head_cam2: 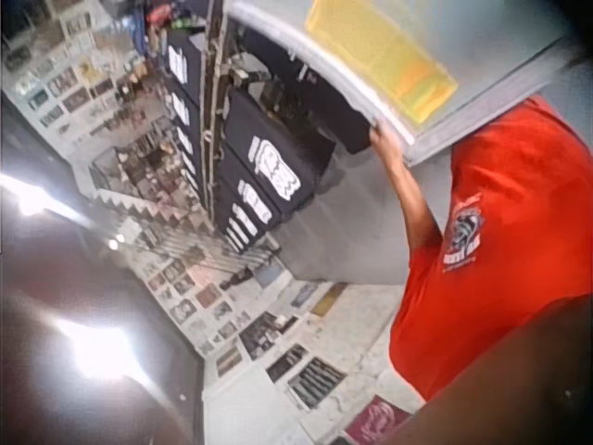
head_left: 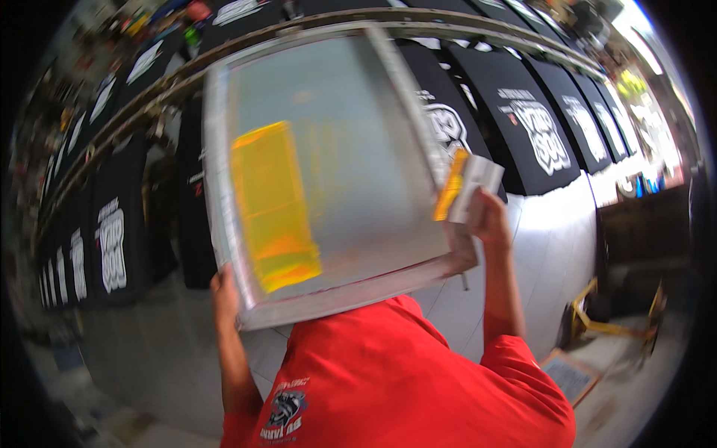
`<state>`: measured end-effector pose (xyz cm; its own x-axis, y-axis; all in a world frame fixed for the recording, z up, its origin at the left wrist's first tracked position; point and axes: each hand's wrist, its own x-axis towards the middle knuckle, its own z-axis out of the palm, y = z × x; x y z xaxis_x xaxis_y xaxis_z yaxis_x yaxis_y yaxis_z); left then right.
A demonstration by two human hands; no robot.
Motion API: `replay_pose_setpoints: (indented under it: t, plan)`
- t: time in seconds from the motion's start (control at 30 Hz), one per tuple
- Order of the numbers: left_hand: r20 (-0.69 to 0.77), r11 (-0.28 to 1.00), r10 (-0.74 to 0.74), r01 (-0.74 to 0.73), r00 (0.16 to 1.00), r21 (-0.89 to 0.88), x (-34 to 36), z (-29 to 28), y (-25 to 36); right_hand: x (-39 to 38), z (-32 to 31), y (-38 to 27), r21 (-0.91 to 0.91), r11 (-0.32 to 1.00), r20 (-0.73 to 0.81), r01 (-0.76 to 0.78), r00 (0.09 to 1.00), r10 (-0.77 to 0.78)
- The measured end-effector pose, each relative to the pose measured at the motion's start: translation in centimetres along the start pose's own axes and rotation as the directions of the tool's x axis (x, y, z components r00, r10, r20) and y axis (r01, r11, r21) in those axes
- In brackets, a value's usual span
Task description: The person applies yellow ink to a screen printing frame using a squeegee and then lifts the frame to reveal the printed design on black t-shirts. The person moves along a row of shirts, repeating the squeegee strokes and frame placement before moving the frame to a storage rack.
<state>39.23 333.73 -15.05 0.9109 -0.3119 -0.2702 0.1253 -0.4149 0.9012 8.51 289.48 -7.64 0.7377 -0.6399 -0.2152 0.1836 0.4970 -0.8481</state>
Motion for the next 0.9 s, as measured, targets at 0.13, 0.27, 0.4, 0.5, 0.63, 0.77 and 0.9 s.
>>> replay_pose_setpoints:
  t: [0.13, 0.27, 0.4, 0.5, 0.63, 0.77, 0.9]
  plan:
    - [-0.152, 0.997, -0.072, 0.077, 0.986, 0.029, 2.5, -14.5, -8.8, -1.2, 13.8, 9.7, 0.058, 0.998, 0.078, -0.033, 0.997, 0.028]
    - [-0.146, 0.995, 0.002, 0.012, 0.989, 0.096, 3.3, -23.4, -12.0, -1.6, 20.9, 15.8, 0.180, 0.976, 0.096, -0.120, 0.990, 0.104]
    - [-0.142, 0.987, -0.016, 0.039, 0.990, 0.156, 3.9, -26.0, -13.1, -1.3, 23.4, 17.8, 0.178, 0.970, 0.100, -0.167, 0.984, 0.151]
    - [-0.144, 0.983, -0.054, 0.078, 0.988, 0.166, 4.5, -25.9, -14.0, -1.3, 24.3, 17.8, 0.167, 0.971, 0.081, -0.169, 0.984, 0.158]
    - [-0.152, 0.994, -0.036, 0.052, 0.988, 0.100, 5.7, -25.2, -15.6, -0.4, 23.9, 18.4, 0.151, 0.978, 0.069, -0.145, 0.988, 0.136]
    - [-0.080, 0.998, -0.031, 0.035, 0.996, 0.057, 6.3, -22.8, -11.8, -0.3, 23.9, 17.6, 0.064, 0.993, -0.068, -0.095, 0.993, 0.099]
    - [-0.018, 0.999, 0.050, -0.050, 0.999, 0.017, 8.5, -22.1, -13.6, 0.8, 21.5, 17.4, -0.048, 0.999, 0.046, -0.007, 0.999, 0.009]
